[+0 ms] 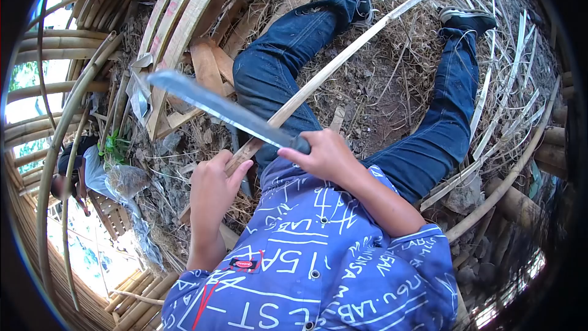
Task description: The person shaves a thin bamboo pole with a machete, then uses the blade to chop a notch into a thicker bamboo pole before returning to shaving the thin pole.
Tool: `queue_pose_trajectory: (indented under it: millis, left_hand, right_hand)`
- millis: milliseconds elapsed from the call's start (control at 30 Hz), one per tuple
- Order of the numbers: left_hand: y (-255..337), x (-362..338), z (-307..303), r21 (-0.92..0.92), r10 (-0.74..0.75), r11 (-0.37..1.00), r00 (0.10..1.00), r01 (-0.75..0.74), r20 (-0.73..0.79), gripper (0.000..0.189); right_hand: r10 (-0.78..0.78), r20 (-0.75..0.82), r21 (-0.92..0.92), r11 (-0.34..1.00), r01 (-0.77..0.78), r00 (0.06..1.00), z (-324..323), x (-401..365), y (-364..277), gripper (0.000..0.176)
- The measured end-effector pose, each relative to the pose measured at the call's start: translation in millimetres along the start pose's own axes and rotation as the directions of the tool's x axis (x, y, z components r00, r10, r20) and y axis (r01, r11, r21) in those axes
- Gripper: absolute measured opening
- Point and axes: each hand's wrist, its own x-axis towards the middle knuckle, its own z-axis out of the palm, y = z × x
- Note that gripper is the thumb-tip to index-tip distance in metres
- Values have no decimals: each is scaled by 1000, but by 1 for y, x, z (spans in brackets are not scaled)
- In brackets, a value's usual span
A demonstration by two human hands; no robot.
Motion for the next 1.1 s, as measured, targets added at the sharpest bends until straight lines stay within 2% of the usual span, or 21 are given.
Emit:
queue_pose_trajectory:
  millis: [67, 233, 300, 367, 433, 500, 600, 700, 733, 800, 867, 967, 1100]
  left_hand:
    - [-1, 2, 8, -34, 70, 997, 996, -72, -52, 37]
    - [-11, -7, 10, -63, 62, 996, 998, -63, -6, 39]
    - [-13, -9, 13, -94, 52, 994, 999, -52, -3, 39]
    - [-18, -8, 17, -115, 105, 987, 994, -108, -36, 37]
    - [-19, -8, 17, -147, 100, 984, 994, -103, -32, 37]
    - [-19, -9, 16, -181, 97, 978, 995, -100, -26, 37]
    - [-16, -10, 13, -123, 113, 986, 994, -111, 3, 39]
    - [-13, -10, 9, -106, 74, 992, 997, -70, 34, 39]
    - [-14, -11, 8, -144, 62, 988, 997, -56, 37, 39]
    - [-14, -11, 8, -180, 49, 983, 998, -41, 39, 40]
    - [-14, -12, 7, -198, -2, 980, 995, 21, 96, 41]
    - [-16, -9, 7, -126, 66, 990, 997, -62, 30, 41]
    - [-17, -9, 7, -153, 37, 988, 999, -32, 29, 41]
  right_hand:
    - [-115, -47, -170, 980, 105, 992, 3, 1, 3, 71]
    - [-71, -108, -244, 969, 43, 992, 2, -1, 22, 63]
    - [123, -201, -160, 975, -157, 972, -17, 4, 35, 69]
    - [291, -236, -57, 948, -312, 927, -40, 8, 54, 67]
    - [265, -378, -150, 928, -341, 887, -60, 13, 89, 66]
    - [303, -457, -152, 900, -409, 836, -86, 19, 122, 66]
    - [354, -480, -187, 852, -488, 802, -122, 23, 146, 69]
    - [289, -512, -279, 835, -475, 809, -135, 33, 159, 72]
    - [291, -512, -279, 833, -477, 808, -141, 37, 162, 72]
    - [397, -543, -125, 833, -539, 740, -149, 45, 164, 73]
    - [397, -539, -160, 817, -553, 743, -151, 49, 163, 74]
    - [386, -548, -202, 800, -565, 743, -156, 51, 164, 74]
    - [400, -528, -181, 809, -559, 749, -159, 50, 160, 73]
